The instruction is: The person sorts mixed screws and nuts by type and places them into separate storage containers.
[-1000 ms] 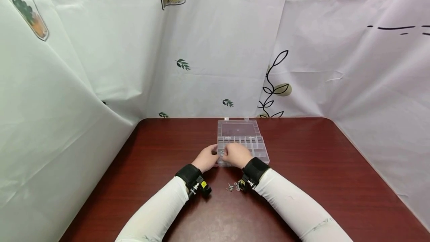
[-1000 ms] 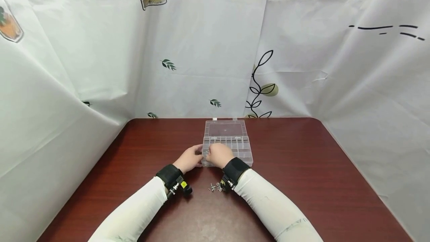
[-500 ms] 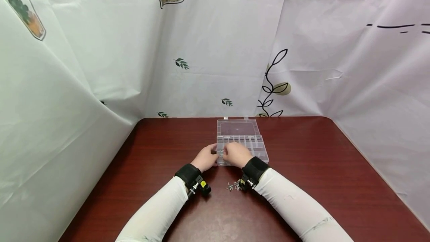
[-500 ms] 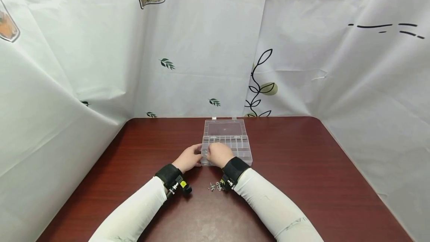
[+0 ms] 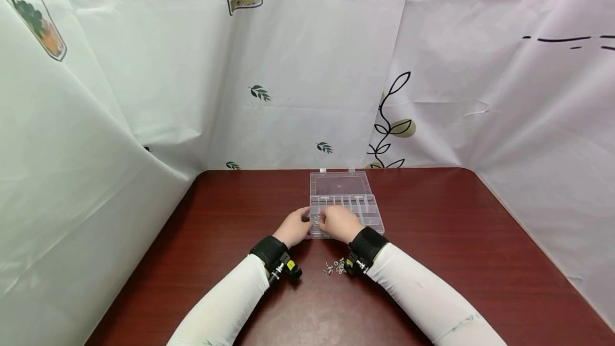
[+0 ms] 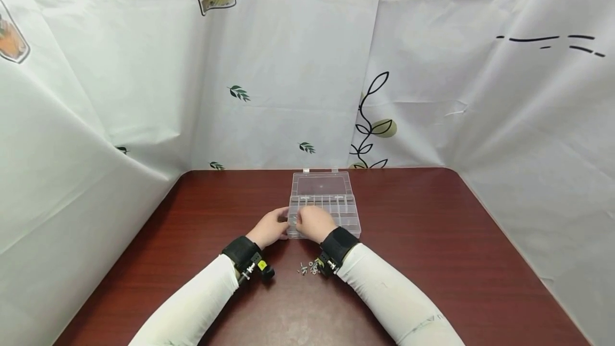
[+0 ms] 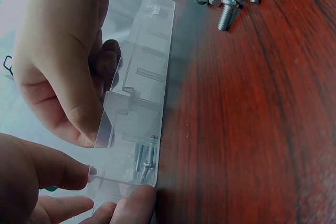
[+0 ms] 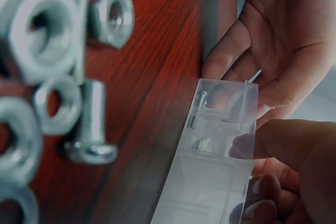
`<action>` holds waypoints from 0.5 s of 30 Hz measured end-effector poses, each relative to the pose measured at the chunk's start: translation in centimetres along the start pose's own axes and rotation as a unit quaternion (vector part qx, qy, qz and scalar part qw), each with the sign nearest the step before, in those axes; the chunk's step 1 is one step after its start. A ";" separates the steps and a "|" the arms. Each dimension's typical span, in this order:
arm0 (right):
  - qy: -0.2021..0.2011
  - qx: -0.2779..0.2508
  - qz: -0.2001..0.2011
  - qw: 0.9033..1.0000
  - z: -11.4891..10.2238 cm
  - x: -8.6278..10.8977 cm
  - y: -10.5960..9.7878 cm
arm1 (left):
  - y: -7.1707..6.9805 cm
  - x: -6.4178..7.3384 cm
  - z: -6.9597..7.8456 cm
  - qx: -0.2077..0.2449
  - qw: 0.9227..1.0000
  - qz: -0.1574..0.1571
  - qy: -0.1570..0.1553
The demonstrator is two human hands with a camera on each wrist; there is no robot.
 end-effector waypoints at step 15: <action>-0.017 -0.003 -0.016 1.000 0.3 2.9 -1.4 | 0.0 -0.3 -0.1 0.010 1.000 0.003 0.014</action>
Point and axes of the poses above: each hand's wrist, its own x-axis away from the middle knuckle, its own y-axis out of the palm, z = x × y, the point moved 9 cm from there along -x, towards the middle knuckle, and after that the axes turned 6 degrees about y, right-handed, at the moved point
